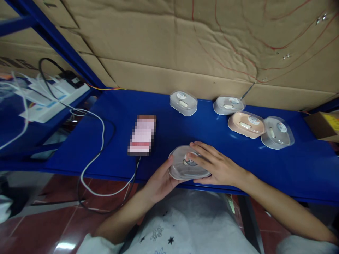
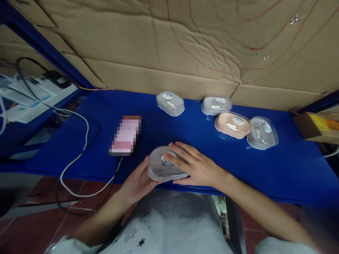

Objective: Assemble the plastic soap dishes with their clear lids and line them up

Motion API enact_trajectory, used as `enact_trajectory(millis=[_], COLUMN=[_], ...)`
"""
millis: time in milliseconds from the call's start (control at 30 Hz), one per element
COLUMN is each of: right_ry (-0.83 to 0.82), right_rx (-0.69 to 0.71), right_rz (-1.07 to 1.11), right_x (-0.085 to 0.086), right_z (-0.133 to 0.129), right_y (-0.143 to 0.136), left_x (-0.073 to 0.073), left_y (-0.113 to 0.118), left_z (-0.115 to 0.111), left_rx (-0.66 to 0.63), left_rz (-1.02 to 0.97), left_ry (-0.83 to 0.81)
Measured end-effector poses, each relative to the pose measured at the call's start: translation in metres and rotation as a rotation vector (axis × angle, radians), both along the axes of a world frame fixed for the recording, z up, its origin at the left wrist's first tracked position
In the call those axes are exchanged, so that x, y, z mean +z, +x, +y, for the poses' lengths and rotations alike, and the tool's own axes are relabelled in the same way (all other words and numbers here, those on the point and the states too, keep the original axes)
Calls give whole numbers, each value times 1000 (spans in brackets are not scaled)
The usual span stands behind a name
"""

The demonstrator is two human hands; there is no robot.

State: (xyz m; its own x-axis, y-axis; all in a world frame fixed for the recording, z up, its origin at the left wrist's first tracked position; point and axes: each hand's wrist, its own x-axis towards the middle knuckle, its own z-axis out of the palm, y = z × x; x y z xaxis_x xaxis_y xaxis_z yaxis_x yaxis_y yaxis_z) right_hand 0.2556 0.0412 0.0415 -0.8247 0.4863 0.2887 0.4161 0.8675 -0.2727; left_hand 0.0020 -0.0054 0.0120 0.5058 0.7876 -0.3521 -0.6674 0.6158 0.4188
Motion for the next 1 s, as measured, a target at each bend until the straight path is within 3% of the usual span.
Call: enact_trajectory(millis=[200,433,633,767,867,1000], right_ry=[10,-154,-156,-109,-99,-76], right_rx=[-12,-2,-9,-103,-161,-138], right_rz=[-18,64,96,106,104,82], right_x=[1,3,3,1,-2,-8], right_z=[-2,0,4,24,47,79], right_y=[-2,-1,-2,6,11,-5], left_x=[-1,3,5,10,11,11], left_y=[-3,0,3,7,7,6], left_z=[1,1,2,4,3,2], left_rx=[-11,-15,12,70,16,2], left_rz=[46,71,36,-11,-29,-4], left_ry=[-1,3,-25,-17,18,44])
